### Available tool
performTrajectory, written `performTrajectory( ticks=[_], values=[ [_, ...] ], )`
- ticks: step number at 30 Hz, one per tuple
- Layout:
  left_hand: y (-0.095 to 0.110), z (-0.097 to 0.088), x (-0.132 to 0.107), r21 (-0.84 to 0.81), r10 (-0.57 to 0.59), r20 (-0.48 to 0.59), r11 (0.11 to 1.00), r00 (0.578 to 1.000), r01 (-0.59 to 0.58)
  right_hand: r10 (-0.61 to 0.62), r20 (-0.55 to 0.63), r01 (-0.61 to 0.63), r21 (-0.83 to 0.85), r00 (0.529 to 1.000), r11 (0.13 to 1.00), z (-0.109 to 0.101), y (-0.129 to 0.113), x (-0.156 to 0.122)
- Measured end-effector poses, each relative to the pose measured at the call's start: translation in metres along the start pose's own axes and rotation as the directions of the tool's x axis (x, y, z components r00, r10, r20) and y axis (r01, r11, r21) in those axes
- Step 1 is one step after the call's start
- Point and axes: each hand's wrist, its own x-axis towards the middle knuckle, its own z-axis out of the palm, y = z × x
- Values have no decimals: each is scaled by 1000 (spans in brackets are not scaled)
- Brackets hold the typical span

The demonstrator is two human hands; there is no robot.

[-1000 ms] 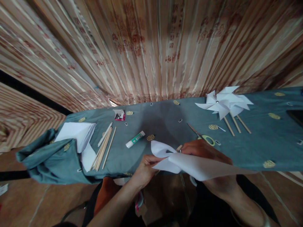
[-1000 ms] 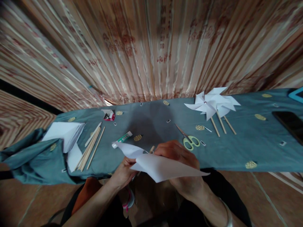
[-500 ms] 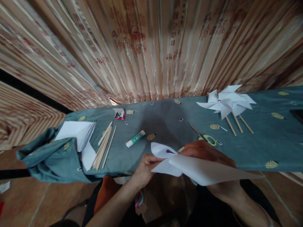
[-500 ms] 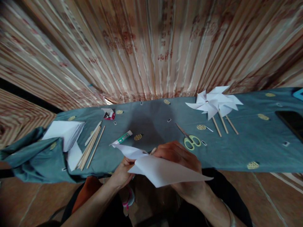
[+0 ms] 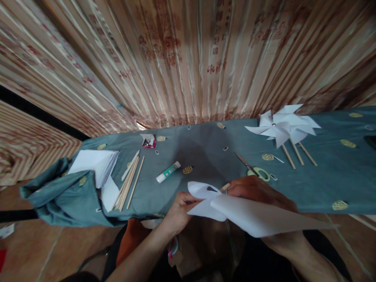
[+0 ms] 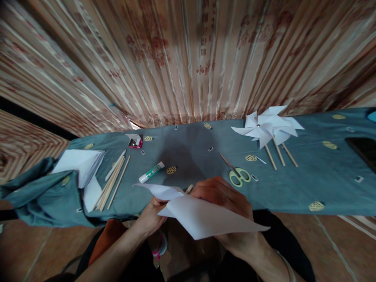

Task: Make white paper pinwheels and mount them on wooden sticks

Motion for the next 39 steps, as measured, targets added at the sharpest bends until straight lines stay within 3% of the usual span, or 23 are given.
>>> performTrajectory(
  ticks=[6, 13, 18, 22, 24, 26, 29, 32, 35, 39],
  values=[
    [5, 2, -2, 9, -27, 31, 1000, 999, 27, -61, 7, 61, -39, 998, 997, 0, 3, 0],
    [5, 0, -3, 21, -38, 33, 999, 999, 38, -52, 15, 53, -65, 999, 997, -2, 1, 2],
    [6, 0, -5, 30, -11, 29, 999, 1000, 10, 26, 9, -26, -24, 1000, 999, 0, 3, -2],
    [11, -1, -5, 70, 68, 72, 995, 995, -73, 183, -21, -181, 79, 983, 980, 4, 8, -9],
    [13, -1, -4, 89, 103, 82, 990, 991, -110, 304, -23, -300, 108, 952, 948, 6, 12, -10],
    [12, -1, -4, 98, 119, 69, 987, 991, -125, 458, -31, -449, 152, 888, 880, 9, 17, -8],
    [6, 3, -2, 101, 131, 18, 986, 991, -132, 663, 48, -642, 309, 747, 701, 15, 29, -3],
    [-2, 9, -2, 35, 134, -70, 991, 989, -132, 749, 164, -719, 469, 642, 514, 25, 45, -1],
    [-11, 14, -5, -28, 84, -141, 996, 986, -89, 771, 200, -735, 511, 605, 445, 35, 61, -5],
    [-27, 15, -21, -126, 34, -240, 990, 970, -66, 754, 331, -819, 326, 567, 473, 49, 72, -9]
  ],
)
